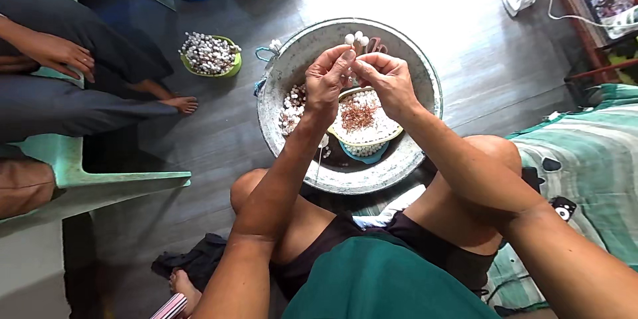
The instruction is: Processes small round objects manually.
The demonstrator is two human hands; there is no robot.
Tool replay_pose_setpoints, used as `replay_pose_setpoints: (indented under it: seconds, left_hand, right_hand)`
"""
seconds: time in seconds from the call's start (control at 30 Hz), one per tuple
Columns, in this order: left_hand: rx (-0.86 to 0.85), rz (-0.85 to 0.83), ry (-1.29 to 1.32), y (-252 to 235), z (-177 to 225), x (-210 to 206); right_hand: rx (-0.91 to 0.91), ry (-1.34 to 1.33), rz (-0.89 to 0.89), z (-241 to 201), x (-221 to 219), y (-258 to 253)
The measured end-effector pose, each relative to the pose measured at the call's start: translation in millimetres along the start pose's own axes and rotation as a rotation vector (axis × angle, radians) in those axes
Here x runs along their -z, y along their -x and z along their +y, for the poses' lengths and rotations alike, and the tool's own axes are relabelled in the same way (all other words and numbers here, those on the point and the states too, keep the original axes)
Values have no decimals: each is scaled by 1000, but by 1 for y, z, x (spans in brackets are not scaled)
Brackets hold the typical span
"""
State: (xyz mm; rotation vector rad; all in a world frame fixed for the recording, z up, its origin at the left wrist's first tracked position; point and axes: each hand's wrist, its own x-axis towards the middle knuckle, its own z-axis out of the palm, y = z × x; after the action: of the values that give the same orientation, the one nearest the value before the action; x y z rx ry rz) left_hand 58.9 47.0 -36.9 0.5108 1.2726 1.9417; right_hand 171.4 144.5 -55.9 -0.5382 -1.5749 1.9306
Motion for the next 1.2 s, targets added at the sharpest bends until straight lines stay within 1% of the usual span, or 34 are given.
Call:
replay_pose_setpoints:
  seconds: [0.27,0.37,0.43,0.53,0.6,0.63,0.7,0.83,0.9,0.97,1.0,1.1,1.2]
  left_hand:
    - [-5,9,123,0,-7,-3]
    - [-32,14,107,1,-7,-5]
    - [-45,18,56,1,-8,-5]
    - [-14,-25,-73,0,-2,2]
    - [22,-99,-194,-5,15,16]
    - [20,-97,-249,-7,27,25]
    - [-11,12,-279,-13,55,45]
    - [-157,334,-75,-20,106,88]
    - [-235,449,2,-18,123,102]
    - [-261,539,69,-13,133,111]
    - [-262,563,98,-12,135,115]
    - [-252,556,142,-11,139,126]
    - [-287,531,203,-9,144,133]
  right_hand:
    - [-74,-194,34,3,-3,2]
    - [-63,-202,15,3,-4,2]
    - [-33,-157,13,4,-4,2]
    - [26,15,12,4,2,0]
    - [71,148,22,6,9,-3]
    - [83,191,20,6,14,-3]
    - [85,231,-10,6,23,-2]
    - [75,343,-94,20,26,2]
    - [49,464,-147,39,22,-4]
    - [7,600,-204,65,15,-19]
    - [-12,673,-228,79,11,-28]
    - [-95,898,-291,126,1,-62]
    - [-250,1106,-336,164,-13,-97]
